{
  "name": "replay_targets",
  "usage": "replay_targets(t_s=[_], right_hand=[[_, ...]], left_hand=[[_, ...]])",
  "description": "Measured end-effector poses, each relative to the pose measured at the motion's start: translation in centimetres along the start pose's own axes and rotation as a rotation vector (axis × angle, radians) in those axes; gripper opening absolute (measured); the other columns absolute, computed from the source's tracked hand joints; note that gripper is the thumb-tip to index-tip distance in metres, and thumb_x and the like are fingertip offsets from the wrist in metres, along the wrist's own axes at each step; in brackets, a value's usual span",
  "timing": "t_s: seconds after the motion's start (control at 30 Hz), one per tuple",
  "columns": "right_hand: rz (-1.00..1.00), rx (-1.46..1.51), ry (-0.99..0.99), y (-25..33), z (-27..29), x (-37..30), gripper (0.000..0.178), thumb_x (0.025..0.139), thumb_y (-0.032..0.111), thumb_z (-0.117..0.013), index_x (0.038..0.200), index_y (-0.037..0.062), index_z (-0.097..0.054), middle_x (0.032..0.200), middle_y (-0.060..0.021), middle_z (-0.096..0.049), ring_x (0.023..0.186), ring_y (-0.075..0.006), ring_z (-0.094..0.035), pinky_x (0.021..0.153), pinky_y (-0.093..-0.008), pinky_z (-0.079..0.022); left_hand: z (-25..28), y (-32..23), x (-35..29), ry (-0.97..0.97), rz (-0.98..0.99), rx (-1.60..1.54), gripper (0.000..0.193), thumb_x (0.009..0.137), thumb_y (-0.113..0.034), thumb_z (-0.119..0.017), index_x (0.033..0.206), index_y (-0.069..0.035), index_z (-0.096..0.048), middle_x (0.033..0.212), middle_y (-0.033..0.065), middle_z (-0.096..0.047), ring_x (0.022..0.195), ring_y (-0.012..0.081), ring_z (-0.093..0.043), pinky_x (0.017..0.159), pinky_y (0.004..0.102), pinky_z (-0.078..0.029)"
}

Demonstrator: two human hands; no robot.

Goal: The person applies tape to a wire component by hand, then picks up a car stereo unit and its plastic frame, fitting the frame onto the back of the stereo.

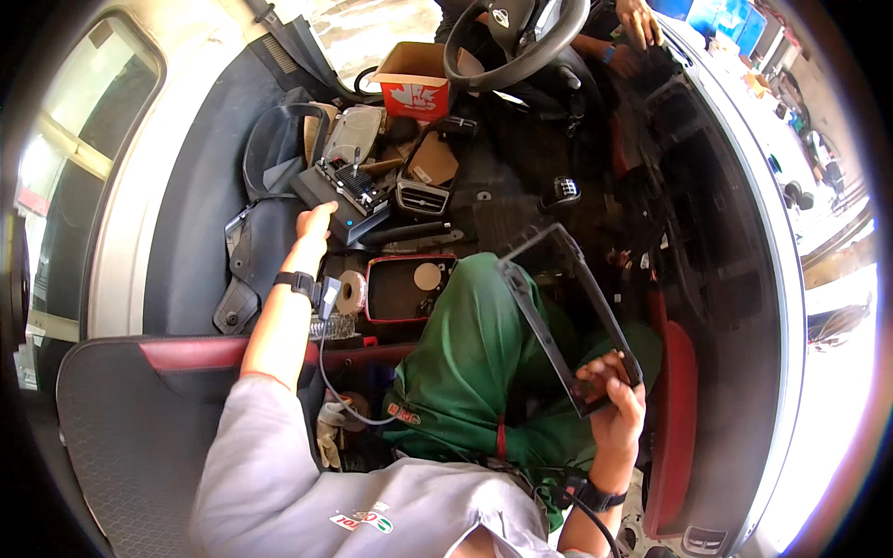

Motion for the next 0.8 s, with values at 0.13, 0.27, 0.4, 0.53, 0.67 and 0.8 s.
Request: replay_targets(t_s=[0.13,0.27,0.4,0.53,0.67,0.8], right_hand=[[-0.005,0.182,-0.048,0.4,0.1,-2.2,0.045,0.079,0.010,-0.071,0.121,-0.0009,-0.060,0.111,-0.0217,-0.067,0.101,-0.0379,-0.068,0.085,-0.0624,-0.060],[-0.118,0.044,-0.053,-1.2,1.9,-2.4,0.045,0.071,0.003,-0.066,0.115,0.0068,-0.061,0.107,-0.0105,-0.062,0.115,-0.0332,-0.062,0.084,-0.0608,-0.061],[-0.093,-0.014,-0.029,-0.8,1.5,-1.8,0.042,0.070,0.003,-0.066,0.112,0.0063,-0.061,0.103,-0.0102,-0.061,0.112,-0.0334,-0.061,0.084,-0.0590,-0.060],[-0.008,-0.066,-0.003,0.7,0.7,-0.9,0.043,0.070,0.003,-0.068,0.112,0.0075,-0.063,0.107,-0.0092,-0.064,0.112,-0.0315,-0.061,0.089,-0.0575,-0.058],[0.099,-0.111,0.123,2.3,-0.1,-0.3,0.047,0.073,0.004,-0.071,0.120,0.0103,-0.066,0.112,-0.0086,-0.067,0.113,-0.0289,-0.060,0.094,-0.0543,-0.055],[0.160,-0.123,0.150,3.3,-1.1,-0.3,0.052,0.076,0.004,-0.072,0.127,0.0132,-0.067,0.114,-0.0086,-0.068,0.115,-0.0275,-0.059,0.098,-0.0494,-0.052]], left_hand=[[-4.2,1.1,3.2,0.125,0.139,-0.099,0.060,0.083,-0.031,-0.081,0.130,0.002,-0.063,0.131,0.0147,-0.067,0.117,0.0318,-0.063,0.100,0.0452,-0.048],[-2.4,6.8,10.7,0.248,0.342,-0.353,0.057,0.089,-0.027,-0.079,0.137,-0.004,-0.058,0.139,0.0120,-0.063,0.130,0.0307,-0.056,0.119,0.0506,-0.027],[-3.8,7.3,10.8,0.281,0.347,-0.451,0.047,0.091,-0.019,-0.076,0.132,-0.004,-0.061,0.136,0.0124,-0.065,0.122,0.0317,-0.062,0.114,0.0514,-0.038],[-4.3,4.0,8.2,0.219,0.206,-0.616,0.049,0.082,-0.011,-0.081,0.124,0.005,-0.062,0.121,0.0185,-0.067,0.109,0.0339,-0.066,0.095,0.0436,-0.054],[-1.7,3.6,7.5,0.143,0.242,-0.580,0.044,0.078,-0.006,-0.079,0.118,0.004,-0.065,0.115,0.0182,-0.069,0.104,0.0338,-0.067,0.095,0.0445,-0.054],[-0.9,0.0,0.0,0.231,0.228,-0.659,0.037,0.078,-0.006,-0.074,0.114,0.001,-0.067,0.112,0.0155,-0.071,0.102,0.0331,-0.068,0.097,0.0441,-0.054]])
Point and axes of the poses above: each hand's wrist, its own x-axis towards the middle knuckle, its own z-axis out of the back of the hand, y = z × x, the point moved 10 cm from there along x, towards the middle knuckle
